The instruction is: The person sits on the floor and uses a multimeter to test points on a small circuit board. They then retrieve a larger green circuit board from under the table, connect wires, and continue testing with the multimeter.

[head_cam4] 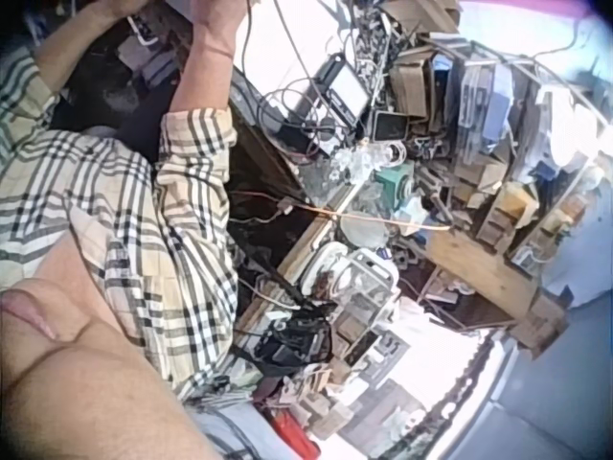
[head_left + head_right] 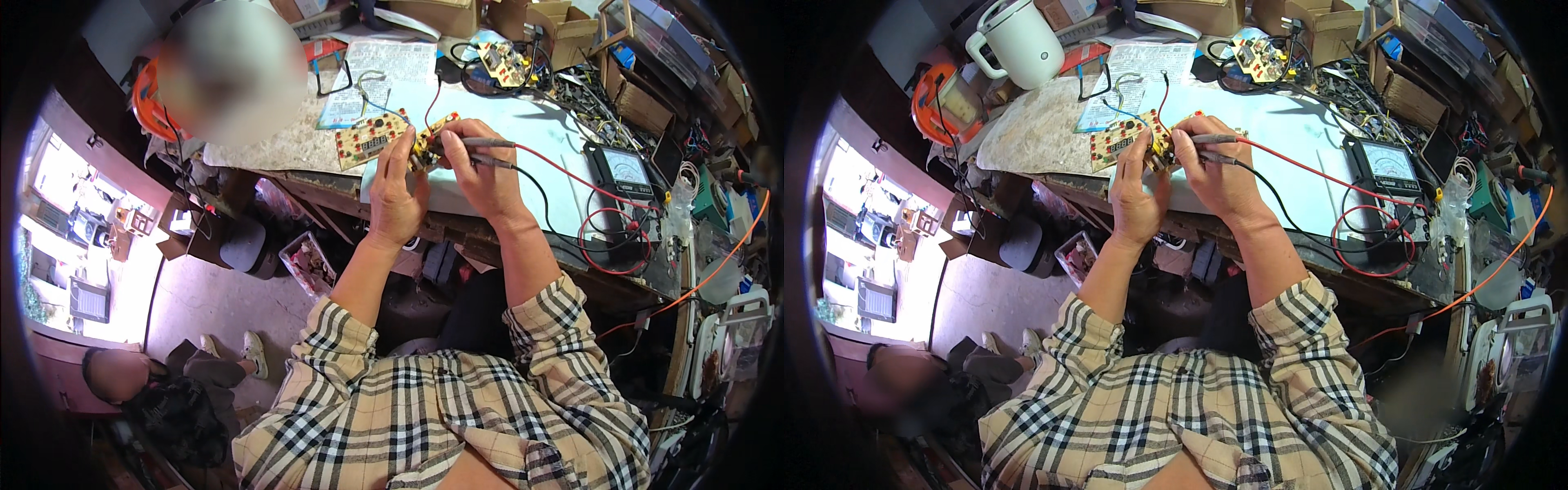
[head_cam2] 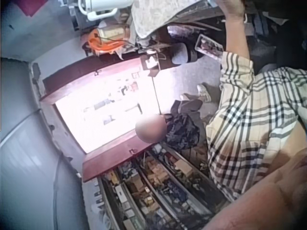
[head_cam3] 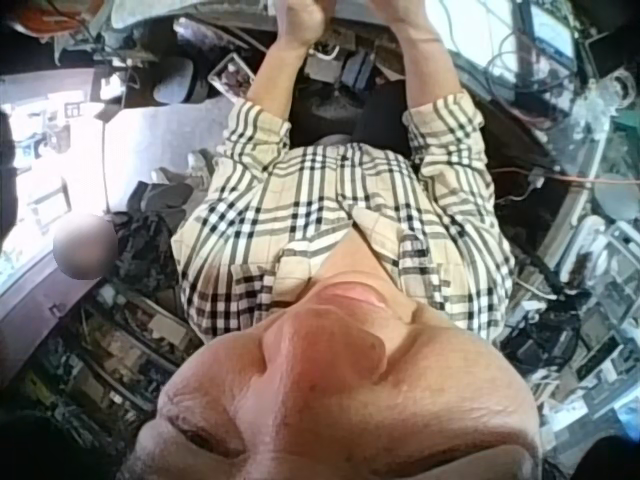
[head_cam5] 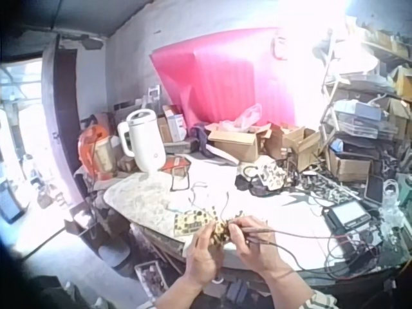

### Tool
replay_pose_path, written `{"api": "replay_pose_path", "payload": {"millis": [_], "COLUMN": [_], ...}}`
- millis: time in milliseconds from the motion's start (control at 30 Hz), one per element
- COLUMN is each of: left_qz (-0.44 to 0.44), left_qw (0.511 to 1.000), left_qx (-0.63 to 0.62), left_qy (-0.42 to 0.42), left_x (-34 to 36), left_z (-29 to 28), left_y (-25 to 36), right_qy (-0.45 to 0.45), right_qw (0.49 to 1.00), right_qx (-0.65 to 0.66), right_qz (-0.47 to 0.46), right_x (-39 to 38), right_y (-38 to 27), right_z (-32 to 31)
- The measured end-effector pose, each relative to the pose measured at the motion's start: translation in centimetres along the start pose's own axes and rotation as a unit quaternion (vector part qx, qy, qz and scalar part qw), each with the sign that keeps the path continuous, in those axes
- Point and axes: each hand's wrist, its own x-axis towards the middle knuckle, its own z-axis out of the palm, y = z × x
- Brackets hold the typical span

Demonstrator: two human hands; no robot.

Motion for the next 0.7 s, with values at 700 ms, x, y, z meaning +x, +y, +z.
{"api": "replay_pose_path", "payload": {"millis": [700], "left_qz": [0.01], "left_qw": [1.0], "left_qx": [0.021], "left_qy": [-0.015], "left_x": [-0.4], "left_z": [0.9], "left_y": [-0.8], "right_qy": [0.034], "right_qw": [0.997], "right_qx": [-0.025], "right_qz": [-0.067], "right_x": [-0.2], "right_y": [0.2], "right_z": [-0.6]}}
